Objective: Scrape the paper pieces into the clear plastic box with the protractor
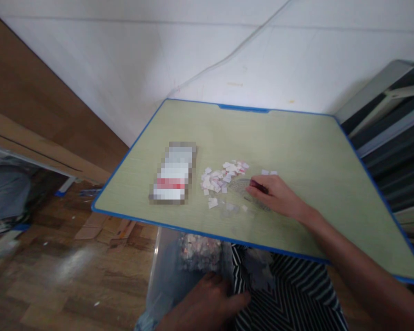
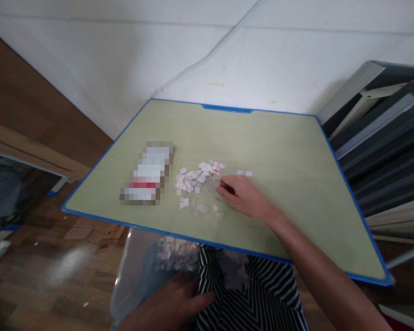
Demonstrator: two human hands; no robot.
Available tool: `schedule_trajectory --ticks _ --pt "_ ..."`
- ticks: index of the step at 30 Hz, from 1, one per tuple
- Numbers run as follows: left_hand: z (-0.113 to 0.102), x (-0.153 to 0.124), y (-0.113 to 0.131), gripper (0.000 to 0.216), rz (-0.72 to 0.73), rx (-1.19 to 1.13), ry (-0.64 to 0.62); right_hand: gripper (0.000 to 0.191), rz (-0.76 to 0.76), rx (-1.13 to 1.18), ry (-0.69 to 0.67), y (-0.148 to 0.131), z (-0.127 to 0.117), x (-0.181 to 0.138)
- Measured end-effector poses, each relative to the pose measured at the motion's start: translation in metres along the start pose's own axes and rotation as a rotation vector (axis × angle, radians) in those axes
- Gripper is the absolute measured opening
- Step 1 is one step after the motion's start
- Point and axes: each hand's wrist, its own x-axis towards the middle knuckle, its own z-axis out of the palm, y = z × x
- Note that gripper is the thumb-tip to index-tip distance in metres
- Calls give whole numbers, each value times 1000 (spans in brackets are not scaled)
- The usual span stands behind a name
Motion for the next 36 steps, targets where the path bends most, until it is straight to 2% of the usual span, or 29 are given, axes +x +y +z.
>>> schedule_trajectory --ticks 3,9,15,20,26,30,36 --pt "2 0 -1 45 10 17 28 33 -38 29 -69 0 -1 0" --pt "3 2 -3 47 9 30 29 30 66 -11 4 -2 2 5" --pt "5 3 -3 45 5 40 26 36 -9 65 -172 -1 -3 3" --pt "6 2 -2 46 0 30 8 36 9 108 -82 1 -2 3" --pt "2 1 -1 43 12 11 23 32 33 1 -98 -5 2 6" --pt "2 1 -2 45 9 -5 22 33 63 -27 -103 0 -8 3" --pt "3 2 -3 41 2 22 11 37 173 -22 -76 20 -39 -14"
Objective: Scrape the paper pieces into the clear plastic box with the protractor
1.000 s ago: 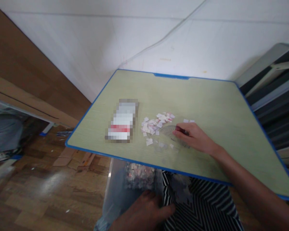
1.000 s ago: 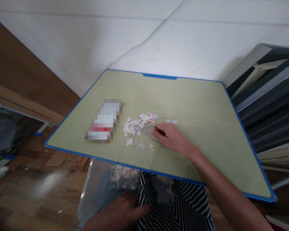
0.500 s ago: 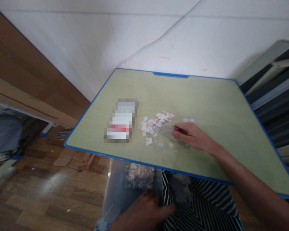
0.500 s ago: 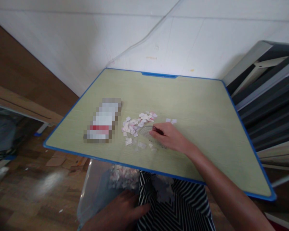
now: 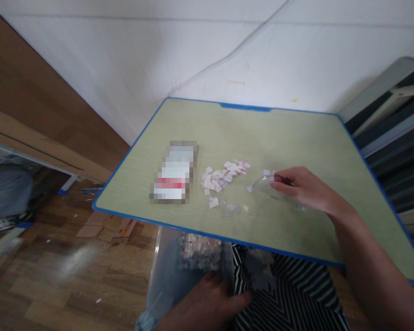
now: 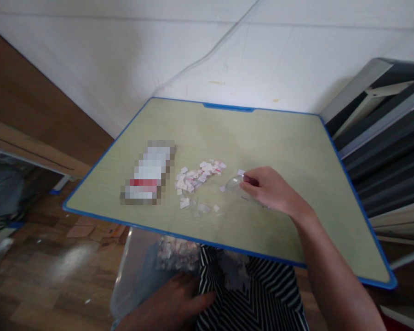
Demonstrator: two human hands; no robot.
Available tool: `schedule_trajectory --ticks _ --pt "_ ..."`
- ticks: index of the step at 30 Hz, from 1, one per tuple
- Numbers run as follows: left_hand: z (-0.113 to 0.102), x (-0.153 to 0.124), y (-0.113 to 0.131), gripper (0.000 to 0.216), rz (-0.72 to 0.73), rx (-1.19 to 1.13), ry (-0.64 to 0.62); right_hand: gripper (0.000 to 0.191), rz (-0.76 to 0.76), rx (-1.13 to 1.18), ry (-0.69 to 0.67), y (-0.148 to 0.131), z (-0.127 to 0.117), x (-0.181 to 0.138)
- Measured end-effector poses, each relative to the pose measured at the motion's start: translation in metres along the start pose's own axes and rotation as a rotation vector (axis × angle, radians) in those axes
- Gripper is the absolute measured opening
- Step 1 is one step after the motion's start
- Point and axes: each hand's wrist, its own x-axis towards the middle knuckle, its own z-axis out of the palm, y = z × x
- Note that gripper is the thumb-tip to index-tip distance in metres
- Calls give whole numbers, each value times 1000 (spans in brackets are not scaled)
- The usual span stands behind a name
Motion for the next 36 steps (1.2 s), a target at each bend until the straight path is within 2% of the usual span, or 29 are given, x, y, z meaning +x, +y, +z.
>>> schedule_trajectory --ticks 5,8,12,15,19,26,32,36 --pt "-2 1 -1 38 21 9 -23 40 -105 23 7 -13 -8 -3" --pt "-2 1 0 38 16 22 -2 38 -183 -30 24 -31 1 13" --pt "2 1 -1 34 36 63 41 34 -192 -94 0 -43 18 35" --pt "5 1 -3 31 74 103 74 29 -195 -127 -20 -41 24 39" --pt "6 0 -1 37 41 88 84 33 -236 -87 -83 -34 20 31" --pt "3 0 -1 37 52 41 36 35 -203 -47 -21 -33 21 29" --pt "2 0 -1 31 56 86 68 34 -211 -78 -96 -30 17 25" --pt "3 0 -1 30 47 96 73 34 -200 -39 -89 -25 14 22"
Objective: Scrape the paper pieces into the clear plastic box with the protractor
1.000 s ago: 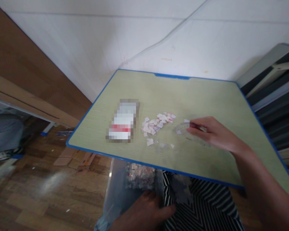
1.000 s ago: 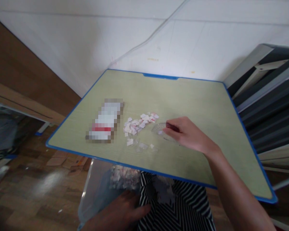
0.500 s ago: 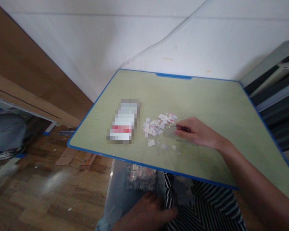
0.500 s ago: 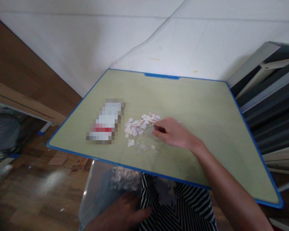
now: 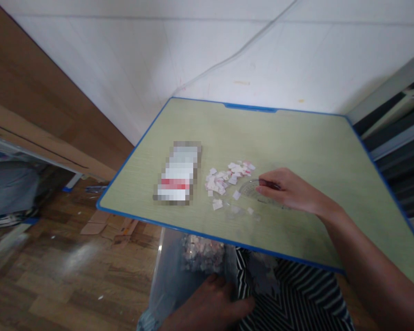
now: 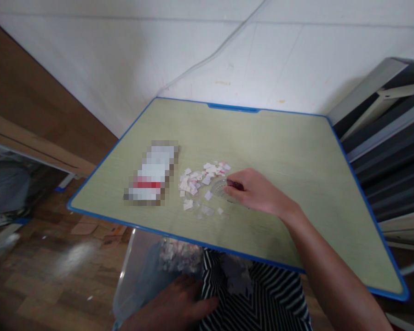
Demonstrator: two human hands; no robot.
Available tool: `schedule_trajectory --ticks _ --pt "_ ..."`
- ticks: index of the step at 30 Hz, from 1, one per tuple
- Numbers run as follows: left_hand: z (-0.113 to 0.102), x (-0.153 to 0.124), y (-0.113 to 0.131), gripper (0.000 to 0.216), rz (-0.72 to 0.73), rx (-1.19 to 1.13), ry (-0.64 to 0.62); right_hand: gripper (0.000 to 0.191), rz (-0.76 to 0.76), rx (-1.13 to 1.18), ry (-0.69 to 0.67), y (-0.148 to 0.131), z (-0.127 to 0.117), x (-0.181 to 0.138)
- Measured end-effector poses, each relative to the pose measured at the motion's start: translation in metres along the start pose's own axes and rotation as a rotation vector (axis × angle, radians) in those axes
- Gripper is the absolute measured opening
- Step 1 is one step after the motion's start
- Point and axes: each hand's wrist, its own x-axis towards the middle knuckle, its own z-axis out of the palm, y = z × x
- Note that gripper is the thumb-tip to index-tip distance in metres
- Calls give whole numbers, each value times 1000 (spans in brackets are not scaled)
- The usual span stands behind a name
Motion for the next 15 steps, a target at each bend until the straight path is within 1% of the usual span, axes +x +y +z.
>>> schedule_trajectory --ticks 5,10,12,15 --pt "0 1 0 34 7 -27 -14 35 20 -10 -16 0 -2 -1" --pt "0 0 1 39 14 -30 -20 36 102 -107 -46 8 -19 -14" --pt "1 0 0 38 5 -21 3 36 119 -116 -28 10 -22 -17" --pt "3 -1 0 40 4 -22 36 37 96 -76 53 6 -16 -12"
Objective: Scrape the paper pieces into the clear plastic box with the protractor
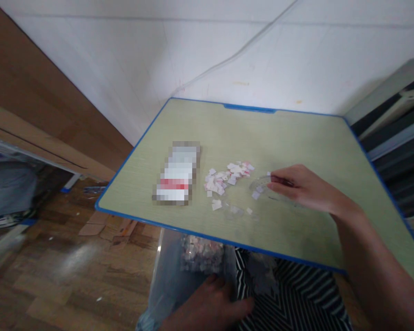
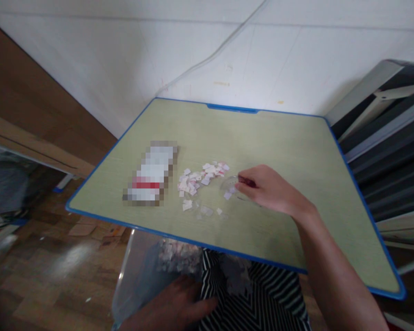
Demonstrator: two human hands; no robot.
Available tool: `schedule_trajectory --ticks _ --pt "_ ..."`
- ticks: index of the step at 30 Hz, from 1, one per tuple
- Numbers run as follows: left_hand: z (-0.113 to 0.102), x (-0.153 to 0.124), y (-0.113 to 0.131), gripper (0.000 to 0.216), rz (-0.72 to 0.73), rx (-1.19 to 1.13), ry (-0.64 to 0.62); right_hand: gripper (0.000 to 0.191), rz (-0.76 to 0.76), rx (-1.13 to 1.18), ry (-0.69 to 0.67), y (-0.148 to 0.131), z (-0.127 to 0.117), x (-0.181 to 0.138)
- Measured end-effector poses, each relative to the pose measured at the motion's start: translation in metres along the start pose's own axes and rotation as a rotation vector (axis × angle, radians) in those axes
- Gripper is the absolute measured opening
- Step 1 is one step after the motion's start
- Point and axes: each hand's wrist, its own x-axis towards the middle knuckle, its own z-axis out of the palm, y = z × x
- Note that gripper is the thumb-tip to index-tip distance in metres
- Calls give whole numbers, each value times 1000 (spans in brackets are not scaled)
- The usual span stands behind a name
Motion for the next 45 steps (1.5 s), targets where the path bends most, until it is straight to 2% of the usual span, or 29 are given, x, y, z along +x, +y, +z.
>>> schedule_trajectory --ticks 4,8,12,15,19,22,27,32,37,45 --pt "0 1 0 41 -7 -1 -32 34 -5 -26 128 -13 17 12" --pt "-2 1 1 38 -11 13 -62 33 -18 -28 108 -15 21 14" --pt "-4 1 2 35 -18 -15 -41 35 -40 14 142 -13 19 10" --pt "-5 0 2 37 -23 -40 -49 33 -16 -45 111 -13 20 11" --pt "-5 0 1 34 -9 -15 -73 30 -4 -73 173 -16 22 12" --pt "-5 0 1 36 -15 -12 -50 32 -47 -33 157 -18 22 12" --pt "-2 -1 1 37 -18 -56 -69 31 -19 -57 124 -17 23 13" --pt "2 2 -2 41 1 -5 -68 30 0 -42 155 -16 24 14" --pt "-1 1 -1 43 -14 -23 -70 32 -64 -50 28 -14 19 10" --pt "-2 2 -1 36 -17 -26 -62 34 -25 -107 44 -7 7 3"
